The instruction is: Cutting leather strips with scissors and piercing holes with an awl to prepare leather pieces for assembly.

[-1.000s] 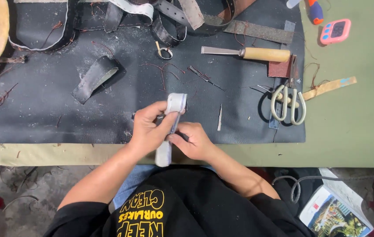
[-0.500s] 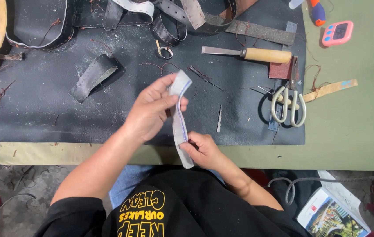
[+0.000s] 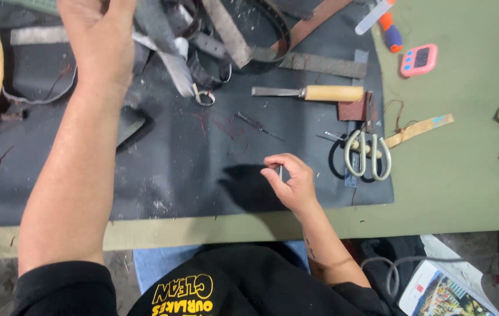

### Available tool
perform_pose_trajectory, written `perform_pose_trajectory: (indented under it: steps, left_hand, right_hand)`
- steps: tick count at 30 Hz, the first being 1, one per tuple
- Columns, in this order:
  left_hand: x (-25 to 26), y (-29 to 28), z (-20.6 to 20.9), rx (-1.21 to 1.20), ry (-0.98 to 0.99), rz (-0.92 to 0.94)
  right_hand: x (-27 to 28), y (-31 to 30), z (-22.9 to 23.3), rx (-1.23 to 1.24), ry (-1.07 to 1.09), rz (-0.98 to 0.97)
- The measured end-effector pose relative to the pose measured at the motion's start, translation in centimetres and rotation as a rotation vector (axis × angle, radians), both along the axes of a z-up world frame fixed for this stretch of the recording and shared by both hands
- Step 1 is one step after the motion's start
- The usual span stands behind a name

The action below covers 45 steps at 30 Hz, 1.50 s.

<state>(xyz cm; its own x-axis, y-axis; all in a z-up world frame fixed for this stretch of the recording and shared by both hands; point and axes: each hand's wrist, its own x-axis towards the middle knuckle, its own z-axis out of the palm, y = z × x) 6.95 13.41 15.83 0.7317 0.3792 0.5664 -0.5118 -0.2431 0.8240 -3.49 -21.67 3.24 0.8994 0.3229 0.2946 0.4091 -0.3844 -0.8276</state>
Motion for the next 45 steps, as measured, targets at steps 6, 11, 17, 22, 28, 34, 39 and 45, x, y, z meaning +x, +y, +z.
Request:
perform_pose_trajectory:
  steps: [6,11,17,22,28,34,39,45]
  left_hand:
    - [-0.2,0.9,-11.1,0.473,0.405,0.19]
    - [-4.5,-5.6,-13.7,0.788,0.637,0.09]
    - [-3.3,-5.1,-18.4,0.799,0.695,0.124]
    - [-3.2,-4.1,-21.4,0.696,0.523,0.225]
    - [-3.9,-4.6,-20.3,0.528,0.337,0.302]
    - [-4.4,-4.1,-19.8,0.431,0.302,0.39]
    - [-4.3,-3.4,-19.4,0.28,0.346,0.41]
    - [-4.2,-3.2,-18.8,-0.115,0.376,0.381]
  right_hand:
    - [6.1,-7.1,-1.6,-0.28,-0.201,-0.259]
    - [7.4,-9.1,-0.7,-0.533,-0.156,-0.413]
    - [9.0,-11.5,-3.9,-0.672,0.021,-0.37]
    - [10.1,-13.7,-6.4,-0.687,-0.009,-0.335]
    - [8.7,-13.2,-4.3,-0.585,-0.083,-0.297]
    - [7.1,-9.1,5.3,0.057,-0.1,-0.288]
    - [8.3,-4.1,5.9,0.306,-0.171,-0.331]
    - [9.5,-0.2,-1.6,0.378,-0.129,-0.401]
